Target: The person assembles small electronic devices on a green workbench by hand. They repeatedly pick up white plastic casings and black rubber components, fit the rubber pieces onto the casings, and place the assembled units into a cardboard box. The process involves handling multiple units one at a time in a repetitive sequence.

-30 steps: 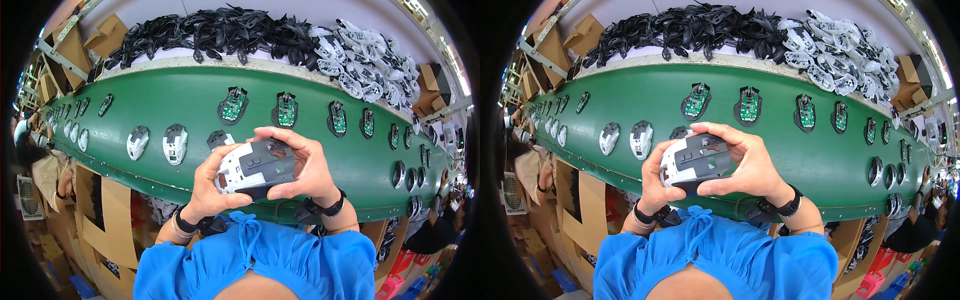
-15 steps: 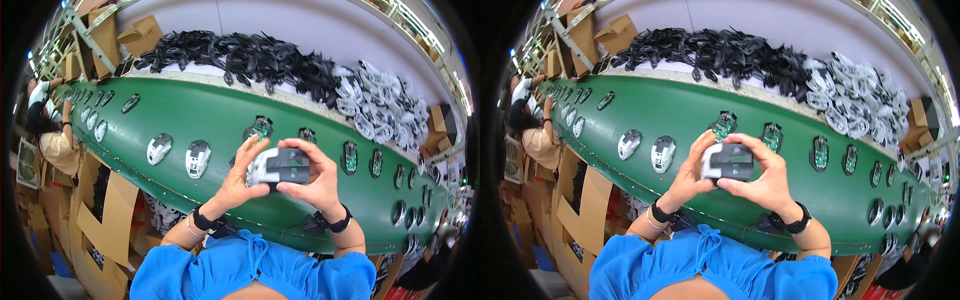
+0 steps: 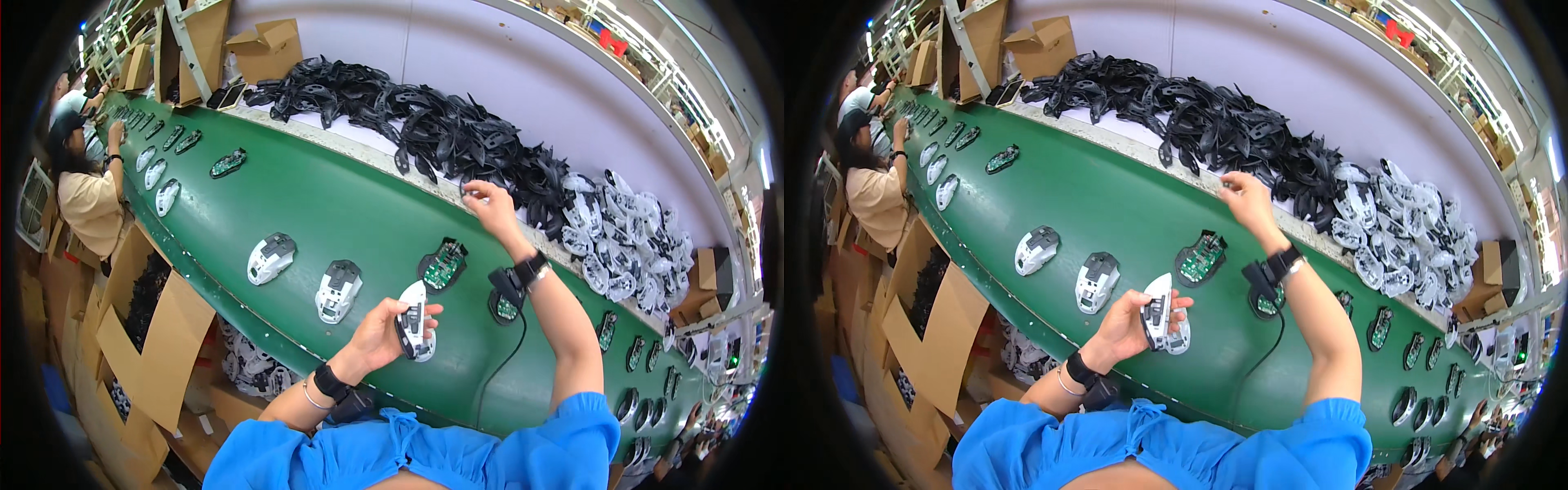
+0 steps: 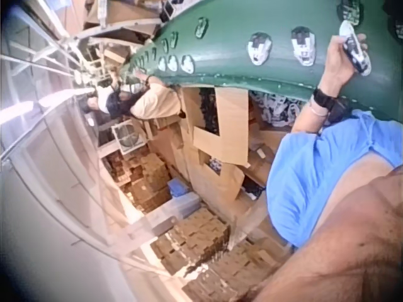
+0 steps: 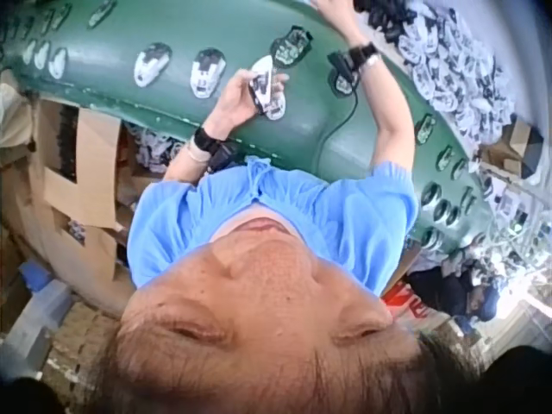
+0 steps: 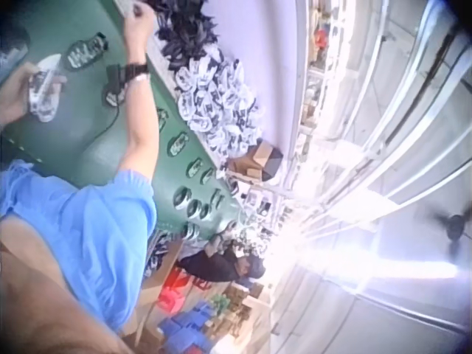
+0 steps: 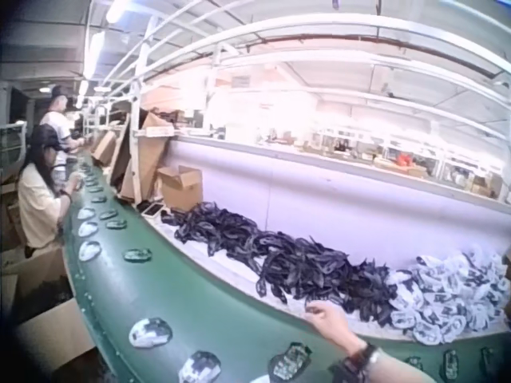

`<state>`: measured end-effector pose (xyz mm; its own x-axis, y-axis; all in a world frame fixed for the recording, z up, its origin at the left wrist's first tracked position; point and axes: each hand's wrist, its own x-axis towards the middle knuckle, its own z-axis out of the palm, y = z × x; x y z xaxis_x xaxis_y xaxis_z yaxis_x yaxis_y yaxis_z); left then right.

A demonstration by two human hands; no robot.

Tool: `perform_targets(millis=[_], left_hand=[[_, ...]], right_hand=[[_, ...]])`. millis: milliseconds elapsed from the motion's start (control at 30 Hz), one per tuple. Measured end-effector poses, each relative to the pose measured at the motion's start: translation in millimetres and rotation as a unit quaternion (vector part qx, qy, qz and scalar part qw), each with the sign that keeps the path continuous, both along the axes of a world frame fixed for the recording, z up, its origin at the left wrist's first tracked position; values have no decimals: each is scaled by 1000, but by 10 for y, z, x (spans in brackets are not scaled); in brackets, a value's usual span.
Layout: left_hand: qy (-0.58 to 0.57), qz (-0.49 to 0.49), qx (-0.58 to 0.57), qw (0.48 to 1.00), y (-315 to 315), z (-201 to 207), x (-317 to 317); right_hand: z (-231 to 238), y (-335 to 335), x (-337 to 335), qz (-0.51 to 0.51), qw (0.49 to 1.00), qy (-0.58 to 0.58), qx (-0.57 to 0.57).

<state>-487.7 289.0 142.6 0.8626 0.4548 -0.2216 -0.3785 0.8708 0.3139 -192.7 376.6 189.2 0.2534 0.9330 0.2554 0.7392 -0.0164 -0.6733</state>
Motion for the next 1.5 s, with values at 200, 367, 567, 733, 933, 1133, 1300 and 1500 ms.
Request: perform_targets(millis=[200, 367, 567, 733, 933, 1133, 1300, 1500], left_hand=[[-33, 14, -1, 999, -34, 25, -222], [-42, -10, -20, 999, -10, 89, -311], [7, 17, 37, 999, 163, 233, -206], [85, 118, 225, 963, 63, 772, 211], [65, 103, 315, 941, -167, 1097, 386], [48, 95, 369, 923, -351, 1178, 443], [81, 103, 425, 896, -376, 1199, 419], [70, 114, 401, 906, -342, 1229, 408]], right_hand=[[-394, 804, 155, -243, 966, -41, -72], [-514, 707, 474, -274, 957, -23, -88], [242, -106, 42, -52, 861, 503, -54], [781, -1213, -516, 51, 868, 494, 2], [1000, -1973, -851, 71, 887, 451, 74], [931, -2242, -928, 66, 865, 486, 107], [932, -2238, -952, 66, 869, 473, 129], [943, -2225, -960, 78, 886, 440, 123]])
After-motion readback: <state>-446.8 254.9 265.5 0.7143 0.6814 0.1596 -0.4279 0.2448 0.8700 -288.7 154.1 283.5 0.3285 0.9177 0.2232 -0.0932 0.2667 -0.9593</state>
